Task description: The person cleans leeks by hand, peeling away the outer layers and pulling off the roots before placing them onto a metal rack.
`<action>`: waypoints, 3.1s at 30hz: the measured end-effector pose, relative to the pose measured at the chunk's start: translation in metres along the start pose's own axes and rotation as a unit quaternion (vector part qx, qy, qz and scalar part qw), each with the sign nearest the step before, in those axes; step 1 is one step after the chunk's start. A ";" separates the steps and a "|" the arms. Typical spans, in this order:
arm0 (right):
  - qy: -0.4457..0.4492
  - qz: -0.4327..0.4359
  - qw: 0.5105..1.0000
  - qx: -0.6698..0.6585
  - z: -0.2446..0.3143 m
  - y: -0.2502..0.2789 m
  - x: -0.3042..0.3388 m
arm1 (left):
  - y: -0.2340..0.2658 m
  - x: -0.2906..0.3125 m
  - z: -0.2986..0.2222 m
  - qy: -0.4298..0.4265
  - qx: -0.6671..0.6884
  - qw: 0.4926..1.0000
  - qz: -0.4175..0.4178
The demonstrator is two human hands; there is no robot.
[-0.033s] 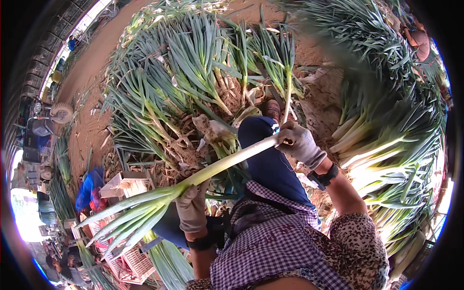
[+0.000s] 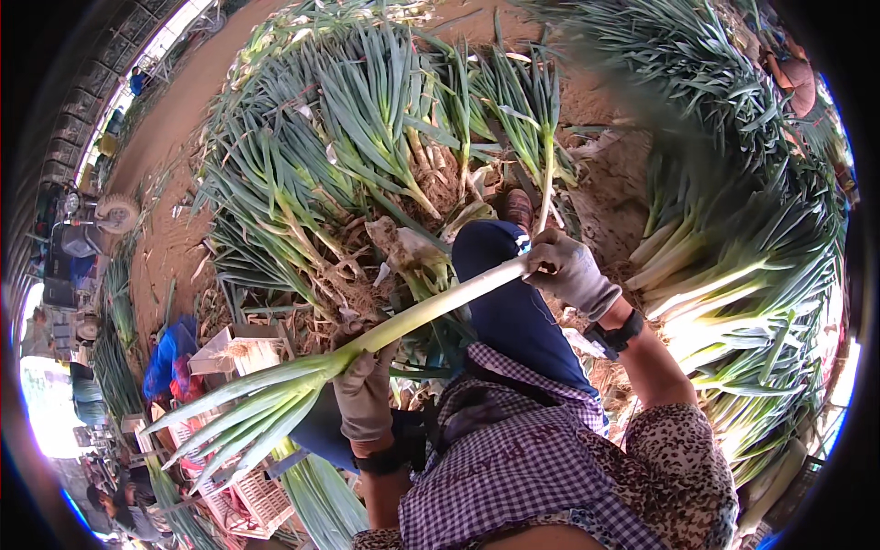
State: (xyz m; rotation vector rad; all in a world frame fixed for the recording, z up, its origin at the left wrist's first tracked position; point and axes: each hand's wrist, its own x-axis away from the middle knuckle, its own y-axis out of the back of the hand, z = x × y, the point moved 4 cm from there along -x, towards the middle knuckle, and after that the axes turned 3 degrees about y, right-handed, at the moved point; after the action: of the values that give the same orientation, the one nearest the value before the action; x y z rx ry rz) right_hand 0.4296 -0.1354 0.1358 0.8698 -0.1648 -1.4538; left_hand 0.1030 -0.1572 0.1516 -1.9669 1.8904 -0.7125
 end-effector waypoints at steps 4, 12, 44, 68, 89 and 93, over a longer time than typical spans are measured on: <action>0.001 0.010 1.000 -0.028 0.002 0.001 -0.007 | 0.003 -0.001 -0.002 -0.028 -0.019 0.999 -0.012; -0.029 0.092 0.990 0.099 0.016 -0.005 -0.009 | -0.011 -0.008 -0.009 -0.101 -0.077 0.976 -0.179; 0.116 0.036 0.977 0.174 0.088 -0.007 -0.095 | 0.026 -0.020 -0.054 -0.091 0.012 0.953 -0.290; 0.283 0.236 0.916 0.155 0.133 -0.094 -0.113 | 0.122 0.017 -0.102 -0.132 0.039 0.922 -0.363; 0.111 0.292 0.941 -0.129 0.122 -0.116 -0.113 | 0.151 0.031 -0.112 -0.156 0.092 0.961 -0.209; 0.177 0.285 0.938 -0.086 0.144 -0.114 -0.120 | 0.157 0.033 -0.115 -0.154 0.085 0.968 -0.180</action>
State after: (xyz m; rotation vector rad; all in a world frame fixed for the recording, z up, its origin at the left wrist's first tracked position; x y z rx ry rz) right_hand 0.2349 -0.0734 0.2153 0.8364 -0.0114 -0.7447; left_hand -0.0912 -0.1892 0.1646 -2.1827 1.2662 -0.5940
